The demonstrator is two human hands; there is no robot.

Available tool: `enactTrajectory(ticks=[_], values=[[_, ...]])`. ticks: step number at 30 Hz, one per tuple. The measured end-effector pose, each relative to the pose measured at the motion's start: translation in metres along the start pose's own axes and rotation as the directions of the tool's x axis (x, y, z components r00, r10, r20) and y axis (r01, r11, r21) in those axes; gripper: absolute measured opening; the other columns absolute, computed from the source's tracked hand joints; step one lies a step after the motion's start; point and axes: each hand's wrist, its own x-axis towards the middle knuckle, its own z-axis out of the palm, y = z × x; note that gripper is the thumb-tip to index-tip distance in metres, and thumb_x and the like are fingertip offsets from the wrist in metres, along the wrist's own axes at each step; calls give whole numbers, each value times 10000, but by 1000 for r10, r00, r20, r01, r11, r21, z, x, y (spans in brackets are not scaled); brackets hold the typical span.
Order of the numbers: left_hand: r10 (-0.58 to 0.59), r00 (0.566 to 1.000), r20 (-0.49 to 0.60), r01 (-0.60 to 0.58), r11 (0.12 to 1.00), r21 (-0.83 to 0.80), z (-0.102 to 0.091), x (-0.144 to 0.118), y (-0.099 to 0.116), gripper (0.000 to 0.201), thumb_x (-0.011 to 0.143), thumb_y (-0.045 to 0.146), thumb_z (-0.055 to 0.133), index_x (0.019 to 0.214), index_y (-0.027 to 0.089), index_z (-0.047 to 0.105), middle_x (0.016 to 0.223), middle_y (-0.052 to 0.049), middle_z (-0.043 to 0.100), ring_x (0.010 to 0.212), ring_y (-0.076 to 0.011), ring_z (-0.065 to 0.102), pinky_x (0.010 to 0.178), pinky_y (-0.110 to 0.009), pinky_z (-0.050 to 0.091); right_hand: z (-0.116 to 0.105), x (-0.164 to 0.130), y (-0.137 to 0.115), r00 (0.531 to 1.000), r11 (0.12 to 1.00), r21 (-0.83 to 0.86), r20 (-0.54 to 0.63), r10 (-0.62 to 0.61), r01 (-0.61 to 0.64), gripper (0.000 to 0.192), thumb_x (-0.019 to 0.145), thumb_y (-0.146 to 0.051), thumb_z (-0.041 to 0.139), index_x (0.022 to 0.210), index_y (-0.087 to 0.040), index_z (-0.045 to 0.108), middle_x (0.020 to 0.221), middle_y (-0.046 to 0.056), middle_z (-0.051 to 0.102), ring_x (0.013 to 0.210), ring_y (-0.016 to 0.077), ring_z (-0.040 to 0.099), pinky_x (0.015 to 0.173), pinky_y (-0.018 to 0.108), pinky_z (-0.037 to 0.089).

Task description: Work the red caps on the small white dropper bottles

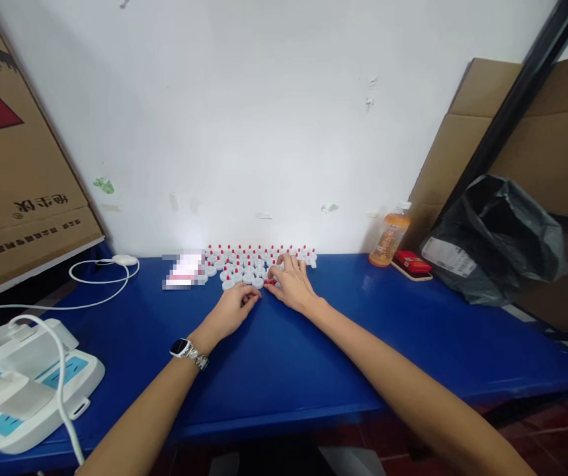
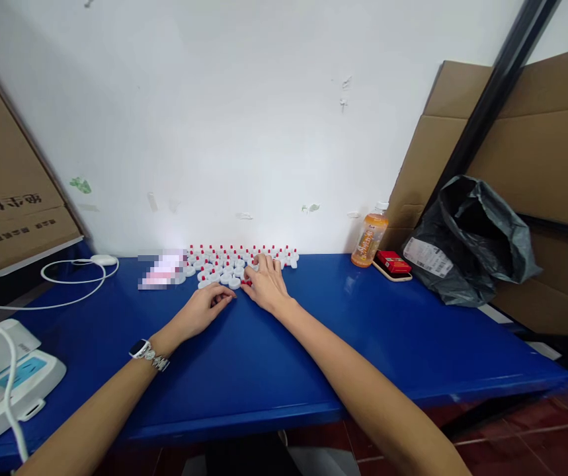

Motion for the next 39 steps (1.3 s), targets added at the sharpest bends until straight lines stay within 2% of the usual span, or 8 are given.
enactTrajectory(ticks=[5, 11, 14, 17, 26, 31, 35, 39], values=[[36, 999, -18, -35, 999, 9, 2, -1, -2, 222, 940, 312, 485, 977, 210, 679, 944, -44, 631, 795, -171, 595, 770, -312, 485, -13, -13, 9, 1000, 997, 73, -13, 4, -3, 277, 856, -437, 663, 1047, -237, 638, 1170, 111, 480, 1117, 278, 430, 924, 417, 327], [105, 967, -230, -51, 972, 228, -10, 13, 4, 301, 958, 297, 458, 1218, 204, 578, 1069, -79, 577, 954, -217, 602, 866, -364, 492, -21, -19, 13, 995, 975, 201, 45, 86, -94, 219, 889, -325, 599, 1085, -233, 630, 1060, 79, 551, 1045, 247, 489, 900, 390, 347], [95, 983, -156, -40, 945, 325, -16, 26, 7, 361, 964, 303, 455, 1289, 182, 557, 1091, -103, 573, 999, -249, 605, 907, -399, 485, -19, -17, 12, 988, 945, 294, 104, 116, -142, 157, 927, -286, 535, 1029, -227, 638, 988, 51, 613, 995, 224, 523, 874, 371, 339], [81, 992, -94, -41, 929, 368, -16, 35, 8, 344, 961, 298, 466, 1252, 169, 595, 1065, -110, 584, 993, -262, 609, 899, -406, 488, -17, -16, 12, 985, 925, 345, 119, 125, -159, 127, 923, -229, 526, 964, -221, 645, 941, 28, 655, 964, 206, 543, 851, 353, 322], [84, 989, -120, -49, 962, 270, -9, 37, 4, 245, 963, 278, 450, 1026, 162, 655, 1011, -100, 609, 971, -247, 597, 875, -387, 486, -12, -11, 14, 980, 902, 388, 126, 152, -189, 139, 902, -187, 544, 927, -225, 675, 912, 5, 700, 940, 191, 571, 832, 340, 294], [84, 990, -114, -60, 978, 201, -7, 39, 6, 235, 953, 291, 467, 1056, 182, 649, 993, -84, 625, 927, -228, 612, 851, -366, 487, -13, -10, 12, 979, 888, 413, 118, 169, -203, 146, 885, -208, 568, 971, -237, 683, 874, -1, 702, 923, 191, 581, 849, 343, 304], [88, 983, -159, -63, 986, 155, -9, 32, 4, 287, 954, 325, 463, 1152, 183, 616, 978, -73, 635, 867, -212, 613, 826, -360, 488, -17, -9, 20, 966, 871, 427, 32, 256, -245, 155, 872, -259, 577, 980, -232, 686, 831, 0, 691, 869, 188, 593, 846, 339, 331], [89, 983, -160, -70, 991, 118, -14, 22, 2, 264, 944, 368, 480, 1049, 191, 646, 936, -58, 634, 812, -194, 594, 788, -347, 483, -18, -8, 37, 933, 848, 425, -23, 360, -317, 168, 872, -247, 538, 941, -221, 689, 808, 3, 682, 856, 187, 603, 791, 310, 356]])
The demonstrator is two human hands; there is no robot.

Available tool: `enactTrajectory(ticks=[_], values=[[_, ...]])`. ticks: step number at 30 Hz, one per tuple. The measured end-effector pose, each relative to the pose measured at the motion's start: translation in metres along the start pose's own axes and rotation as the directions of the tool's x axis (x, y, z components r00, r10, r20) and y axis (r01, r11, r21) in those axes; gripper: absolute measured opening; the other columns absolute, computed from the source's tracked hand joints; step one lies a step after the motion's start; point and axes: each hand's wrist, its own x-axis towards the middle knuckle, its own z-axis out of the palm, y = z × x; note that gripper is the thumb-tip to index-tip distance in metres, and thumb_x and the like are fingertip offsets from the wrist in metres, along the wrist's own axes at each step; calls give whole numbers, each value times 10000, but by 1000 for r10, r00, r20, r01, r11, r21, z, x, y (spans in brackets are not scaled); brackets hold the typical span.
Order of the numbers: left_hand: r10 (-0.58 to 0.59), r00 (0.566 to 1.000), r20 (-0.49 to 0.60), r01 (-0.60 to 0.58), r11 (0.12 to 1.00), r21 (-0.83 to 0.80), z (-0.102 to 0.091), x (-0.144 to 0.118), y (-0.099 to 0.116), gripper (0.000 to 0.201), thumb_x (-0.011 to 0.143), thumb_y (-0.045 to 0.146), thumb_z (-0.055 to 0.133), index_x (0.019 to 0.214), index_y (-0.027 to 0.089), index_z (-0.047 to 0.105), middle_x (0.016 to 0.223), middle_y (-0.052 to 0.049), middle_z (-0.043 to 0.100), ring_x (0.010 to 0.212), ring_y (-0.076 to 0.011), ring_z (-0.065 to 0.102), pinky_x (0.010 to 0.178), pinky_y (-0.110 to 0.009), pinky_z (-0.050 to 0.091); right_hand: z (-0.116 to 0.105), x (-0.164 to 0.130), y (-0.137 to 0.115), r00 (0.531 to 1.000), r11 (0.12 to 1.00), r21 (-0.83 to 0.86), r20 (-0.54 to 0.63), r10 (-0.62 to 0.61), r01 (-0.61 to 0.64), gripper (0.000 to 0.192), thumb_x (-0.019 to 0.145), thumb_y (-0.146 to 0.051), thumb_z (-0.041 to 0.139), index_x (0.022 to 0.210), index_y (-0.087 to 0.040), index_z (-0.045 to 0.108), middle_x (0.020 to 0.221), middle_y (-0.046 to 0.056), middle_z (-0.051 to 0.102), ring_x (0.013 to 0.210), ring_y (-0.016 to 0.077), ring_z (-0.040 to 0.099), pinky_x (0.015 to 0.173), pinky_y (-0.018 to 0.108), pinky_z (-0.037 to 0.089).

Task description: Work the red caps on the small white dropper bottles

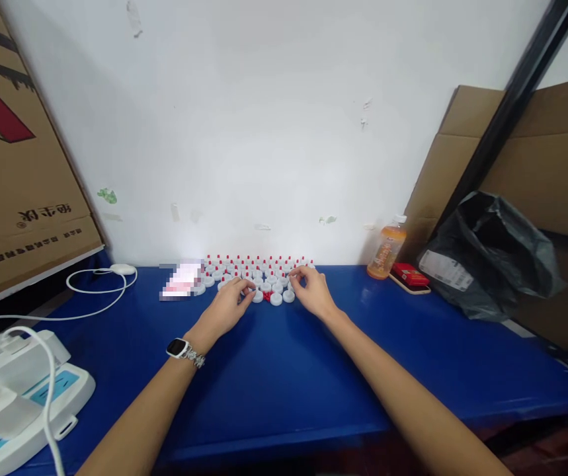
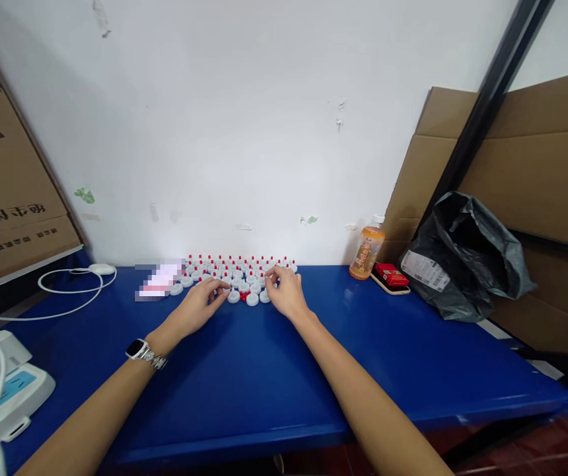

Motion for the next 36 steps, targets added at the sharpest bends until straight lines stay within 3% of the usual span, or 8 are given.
enactTrajectory(ticks=[6, 12, 17, 22, 25, 29, 32, 36], values=[[23, 1000, 15, -22, 999, -49, -5, -3, 11, 318, 960, 433, 444, 989, 201, 659, 916, -54, 642, 816, -191, 585, 764, -341, 481, 11, 19, 9, 998, 985, -159, 12, 63, -60, 172, 841, -289, 590, 944, -213, 706, 858, 36, 675, 903, 218, 576, 824, 348, 330], [-23, 995, -96, 29, 997, 65, -2, -6, 19, 324, 952, 461, 450, 900, 215, 654, 964, -65, 638, 979, -242, 586, 812, -371, 482, 26, 29, 10, 999, 966, -254, 0, 41, -39, 131, 832, -303, 631, 840, -213, 727, 924, 86, 633, 970, 256, 515, 883, 402, 328], [-45, 993, -112, 51, 998, 45, -5, -7, 25, 304, 964, 437, 443, 901, 216, 641, 971, -56, 630, 992, -231, 588, 822, -358, 480, 11, 23, 2, 993, 998, -63, -120, -9, 1, 110, 843, -283, 594, 865, -211, 673, 1013, 72, 647, 998, 253, 545, 877, 388, 394], [37, 989, -146, -47, 997, -65, -6, -5, 36, 288, 991, 428, 405, 981, 212, 596, 971, -46, 622, 945, -199, 581, 821, -333, 466, -2, 2, -23, 991, 957, 260, 10, -134, 127, 139, 900, -263, 515, 997, -222, 606, 955, 20, 691, 867, 172, 642, 720, 280, 468], [74, 993, -93, -83, 992, -95, -2, -7, 38, 276, 995, 428, 393, 961, 207, 556, 927, -39, 611, 867, -183, 575, 786, -324, 469, 0, -12, -38, 964, 939, 259, 83, -254, 225, 112, 861, -220, 568, 945, -213, 641, 930, 15, 689, 860, 156, 632, 751, 268, 470], [117, 993, -7, -117, 993, -3, 3, -11, 37, 274, 1013, 386, 325, 897, 216, 506, 867, -35, 577, 842, -195, 559, 775, -340, 464, 4, -23, -49, 956, 936, 261, 114, -272, 235, 128, 843, -195, 571, 949, -210, 641, 920, 15, 676, 836, 148, 614, 758, 267, 475], [165, 986, -2, -165, 985, 58, 5, -11, 38, 282, 1025, 337, 267, 926, 215, 503, 907, -48, 575, 887, -205, 557, 808, -349, 453, 5, -27, -54, 957, 918, 314, 84, -279, 240, 179, 838, -212, 574, 1015, -212, 605, 978, 25, 663, 896, 157, 613, 756, 264, 487], [141, 989, -46, -141, 990, -8, 3, -7, 40, 329, 1026, 354, 263, 842, 209, 493, 818, -31, 566, 797, -184, 548, 751, -319, 438, 5, -29, -54, 954, 909, 334, 76, -289, 249, 246, 858, -206, 529, 1101, -219, 564, 1066, 49, 649, 960, 173, 608, 812, 296, 498]])
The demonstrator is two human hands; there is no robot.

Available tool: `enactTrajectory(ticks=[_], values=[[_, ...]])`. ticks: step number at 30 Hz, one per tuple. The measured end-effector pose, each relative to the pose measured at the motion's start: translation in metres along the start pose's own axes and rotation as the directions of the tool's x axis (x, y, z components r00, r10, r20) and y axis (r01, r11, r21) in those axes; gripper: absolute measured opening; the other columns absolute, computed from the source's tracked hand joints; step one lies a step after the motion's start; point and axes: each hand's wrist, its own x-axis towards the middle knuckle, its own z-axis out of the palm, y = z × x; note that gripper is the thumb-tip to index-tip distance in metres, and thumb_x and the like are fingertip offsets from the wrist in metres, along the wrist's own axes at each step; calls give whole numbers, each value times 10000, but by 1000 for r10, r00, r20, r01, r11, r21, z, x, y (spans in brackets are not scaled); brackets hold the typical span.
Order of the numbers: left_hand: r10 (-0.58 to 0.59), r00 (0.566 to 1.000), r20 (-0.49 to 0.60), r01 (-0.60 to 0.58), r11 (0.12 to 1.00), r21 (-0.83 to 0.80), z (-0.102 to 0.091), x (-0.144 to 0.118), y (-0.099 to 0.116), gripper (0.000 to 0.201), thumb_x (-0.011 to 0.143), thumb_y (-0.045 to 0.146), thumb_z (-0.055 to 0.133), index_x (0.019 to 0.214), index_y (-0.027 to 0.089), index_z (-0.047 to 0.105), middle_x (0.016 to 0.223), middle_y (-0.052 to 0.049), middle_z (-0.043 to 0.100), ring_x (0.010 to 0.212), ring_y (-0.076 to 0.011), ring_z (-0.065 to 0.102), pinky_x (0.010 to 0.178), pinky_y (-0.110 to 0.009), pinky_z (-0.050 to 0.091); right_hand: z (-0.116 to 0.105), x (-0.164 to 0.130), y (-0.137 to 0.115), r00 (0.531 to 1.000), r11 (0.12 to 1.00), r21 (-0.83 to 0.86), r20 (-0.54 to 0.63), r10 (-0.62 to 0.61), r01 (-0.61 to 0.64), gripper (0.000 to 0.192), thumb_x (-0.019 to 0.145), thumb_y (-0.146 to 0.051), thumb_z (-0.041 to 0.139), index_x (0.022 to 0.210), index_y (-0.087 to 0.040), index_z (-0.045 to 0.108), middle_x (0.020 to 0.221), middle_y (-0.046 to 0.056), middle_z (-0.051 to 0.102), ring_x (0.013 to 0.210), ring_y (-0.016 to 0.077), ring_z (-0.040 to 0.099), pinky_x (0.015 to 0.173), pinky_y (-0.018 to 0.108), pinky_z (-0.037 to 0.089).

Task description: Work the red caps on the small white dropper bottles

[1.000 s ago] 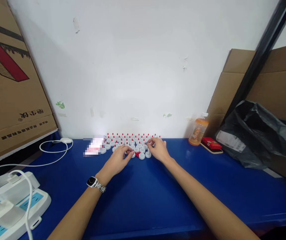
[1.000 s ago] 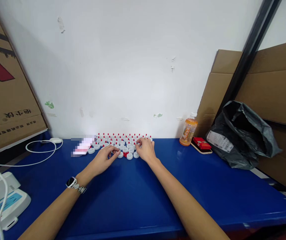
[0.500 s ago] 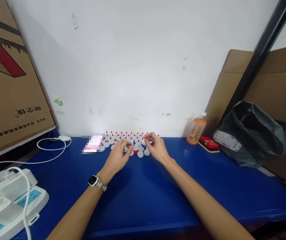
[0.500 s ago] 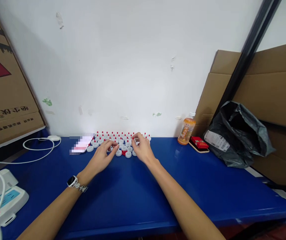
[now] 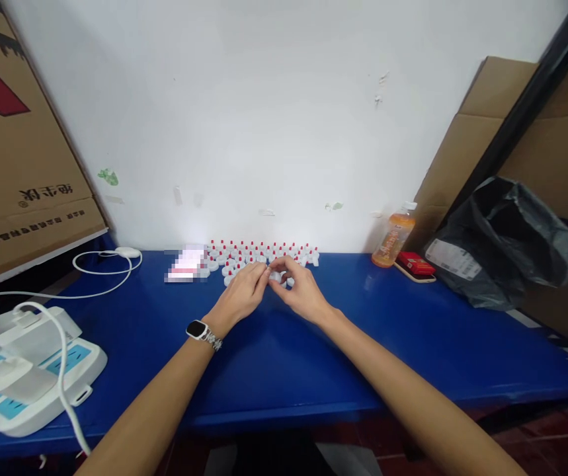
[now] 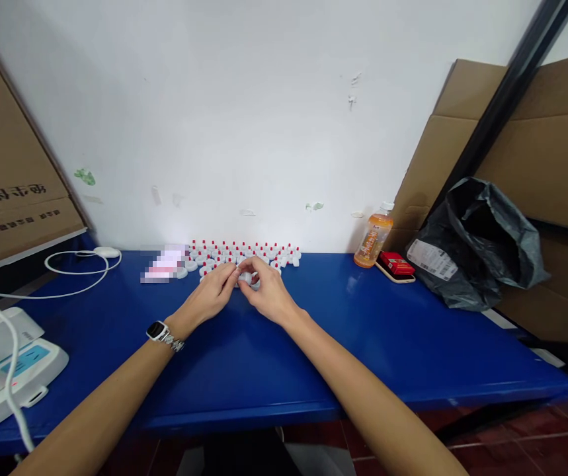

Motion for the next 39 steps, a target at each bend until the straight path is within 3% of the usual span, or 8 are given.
enactTrajectory(ticks=[5, 10, 16, 20, 23, 28, 34, 39], values=[[-234, 942, -242, 206, 969, -135, -9, 6, -9, 417, 1028, 434, 233, 769, 207, 467, 668, 9, 497, 630, -151, 470, 616, -289, 379, -9, -1, 17, 993, 987, -143, -101, 61, -75, 275, 803, -134, 533, 1058, -212, 600, 976, 46, 655, 983, 203, 601, 907, 358, 465], [-49, 994, -96, 49, 999, 0, 2, 12, -21, 239, 985, 368, 429, 956, 211, 607, 949, -40, 612, 936, -201, 539, 874, -343, 421, -13, 4, 20, 959, 978, -13, -201, 202, -209, 101, 815, -225, 584, 891, -201, 644, 915, 29, 679, 866, 180, 625, 837, 335, 501], [-42, 999, 27, 36, 978, 207, 22, 17, -21, 273, 974, 350, 454, 1121, 246, 660, 1058, -70, 615, 1028, -256, 513, 902, -416, 409, -8, 3, 16, 962, 977, -80, -208, 177, -197, 135, 826, -260, 621, 915, -219, 715, 970, 52, 582, 922, 186, 581, 817, 324, 490], [-78, 995, -62, 89, 976, 200, 17, 11, -23, 315, 991, 344, 410, 1211, 240, 610, 1119, -75, 615, 1052, -251, 521, 935, -417, 406, -3, -1, 20, 972, 976, -76, -135, 194, -206, 160, 853, -242, 596, 949, -213, 721, 810, 15, 616, 711, 147, 557, 706, 287, 460], [-102, 987, -127, 119, 985, 129, 10, 3, -28, 284, 994, 335, 394, 1122, 221, 620, 1093, -65, 626, 1037, -238, 528, 948, -403, 410, 6, -3, 19, 977, 975, -66, -39, 208, -210, 155, 859, -239, 589, 930, -208, 724, 765, 1, 666, 656, 137, 558, 666, 269, 438], [-139, 985, -105, 151, 981, 121, 4, -6, -32, 219, 969, 328, 434, 1013, 220, 619, 1004, -53, 637, 984, -241, 532, 903, -401, 428, 16, -8, 16, 974, 961, -180, 51, 222, -210, 170, 874, -254, 583, 924, -234, 745, 796, -2, 706, 716, 149, 600, 816, 323, 402], [-122, 986, -118, 142, 973, 180, 9, -4, -26, 195, 960, 315, 443, 988, 221, 612, 980, -59, 638, 966, -254, 539, 892, -417, 428, 3, 2, 26, 963, 928, -257, -91, 254, -269, 232, 858, -297, 597, 1059, -256, 705, 793, -6, 660, 828, 180, 602, 887, 366, 343], [-133, 983, -127, 153, 976, 158, 8, -3, -29, 178, 956, 300, 450, 959, 221, 609, 970, -55, 636, 961, -253, 528, 892, -415, 427, -6, 41, 44, 941, 814, -475, -131, 311, -335, 199, 844, -318, 589, 956, -233, 730, 933, 58, 666, 983, 241, 569, 930, 416, 293]])
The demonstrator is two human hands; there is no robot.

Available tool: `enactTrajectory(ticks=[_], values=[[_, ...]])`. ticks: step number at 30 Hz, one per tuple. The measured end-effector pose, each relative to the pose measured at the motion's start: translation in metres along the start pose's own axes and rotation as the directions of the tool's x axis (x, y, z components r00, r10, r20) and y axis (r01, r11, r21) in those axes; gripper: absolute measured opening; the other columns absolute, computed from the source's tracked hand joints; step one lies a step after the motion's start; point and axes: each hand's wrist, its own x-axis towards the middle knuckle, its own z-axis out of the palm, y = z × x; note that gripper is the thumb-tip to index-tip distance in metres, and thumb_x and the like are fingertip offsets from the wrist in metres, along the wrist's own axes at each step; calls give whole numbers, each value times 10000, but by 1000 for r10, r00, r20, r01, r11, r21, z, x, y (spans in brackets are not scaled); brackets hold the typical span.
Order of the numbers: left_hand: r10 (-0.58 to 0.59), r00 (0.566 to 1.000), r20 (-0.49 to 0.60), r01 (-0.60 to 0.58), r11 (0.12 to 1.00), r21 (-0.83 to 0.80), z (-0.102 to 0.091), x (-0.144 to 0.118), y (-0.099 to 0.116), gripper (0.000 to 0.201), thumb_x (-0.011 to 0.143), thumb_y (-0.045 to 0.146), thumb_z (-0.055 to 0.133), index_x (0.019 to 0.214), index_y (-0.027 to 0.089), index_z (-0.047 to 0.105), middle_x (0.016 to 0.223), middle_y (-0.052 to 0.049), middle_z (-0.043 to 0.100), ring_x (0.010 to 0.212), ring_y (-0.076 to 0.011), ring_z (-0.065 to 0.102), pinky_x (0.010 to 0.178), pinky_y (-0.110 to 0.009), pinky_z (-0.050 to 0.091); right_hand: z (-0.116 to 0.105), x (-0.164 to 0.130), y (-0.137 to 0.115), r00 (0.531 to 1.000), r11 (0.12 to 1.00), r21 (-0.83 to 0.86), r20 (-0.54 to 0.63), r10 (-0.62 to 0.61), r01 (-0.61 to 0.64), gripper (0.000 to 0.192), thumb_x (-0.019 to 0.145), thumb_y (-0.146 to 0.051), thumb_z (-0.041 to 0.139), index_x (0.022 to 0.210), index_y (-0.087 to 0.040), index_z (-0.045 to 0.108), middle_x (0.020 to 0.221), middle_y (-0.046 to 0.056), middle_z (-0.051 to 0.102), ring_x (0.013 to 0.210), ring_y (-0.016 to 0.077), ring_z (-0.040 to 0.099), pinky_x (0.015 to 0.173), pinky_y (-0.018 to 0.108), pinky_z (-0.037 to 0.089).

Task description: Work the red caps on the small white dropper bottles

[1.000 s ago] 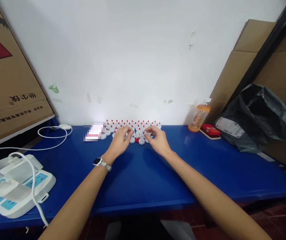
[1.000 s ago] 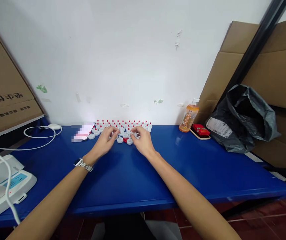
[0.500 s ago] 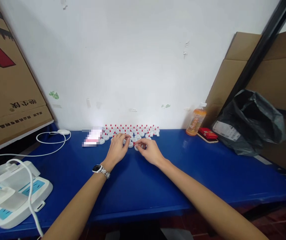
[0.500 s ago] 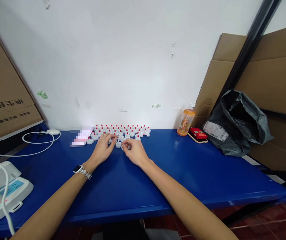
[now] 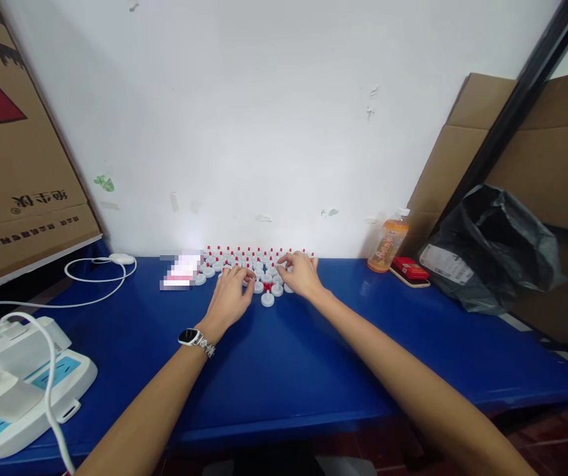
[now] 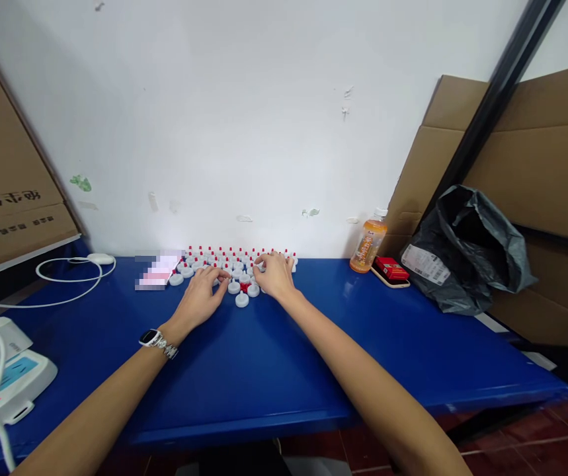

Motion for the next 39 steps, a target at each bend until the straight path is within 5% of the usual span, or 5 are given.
enactTrajectory(ticks=[8, 14, 19, 32, 39], values=[[27, 1000, 1, -27, 998, -58, 1, 3, 10, 178, 958, 289, 456, 925, 220, 617, 952, -47, 631, 945, -238, 539, 880, -402, 428, 20, 39, -13, 975, 956, -292, 207, 76, -13, 170, 794, -291, 628, 849, -187, 751, 941, 120, 710, 1049, 298, 546, 941, 440, 264], [22, 999, -40, -27, 990, -138, -6, 2, 10, 165, 962, 288, 459, 962, 219, 608, 1001, -45, 634, 989, -229, 541, 890, -383, 431, 2, 23, -10, 999, 999, 0, 17, -44, 44, 167, 843, -273, 559, 916, -195, 687, 1006, 80, 710, 976, 246, 608, 868, 378, 390], [69, 997, -40, -77, 970, -230, -12, 3, 21, 210, 983, 346, 436, 1026, 214, 594, 996, -52, 631, 994, -220, 553, 866, -363, 442, -18, -18, -14, 986, 929, 332, -22, -167, 165, 142, 856, -241, 558, 956, -203, 652, 864, 14, 707, 716, 147, 627, 671, 262, 447], [279, 955, 96, -268, 957, -113, -16, -4, 35, 230, 1031, 271, 278, 894, 212, 453, 909, -43, 531, 848, -190, 520, 766, -335, 436, -19, -58, -26, 950, 838, 447, -150, -274, 313, 102, 830, -162, 568, 894, -195, 640, 825, 8, 638, 695, 133, 561, 691, 263, 474], [229, 969, -97, -244, 946, -213, -6, 0, 34, 274, 1016, 268, 321, 760, 207, 396, 732, 2, 472, 687, -144, 479, 657, -284, 382, -23, -61, -34, 916, 799, 449, -225, -332, 400, 95, 856, -153, 536, 895, -208, 603, 919, 34, 639, 831, 158, 607, 785, 286, 491]])
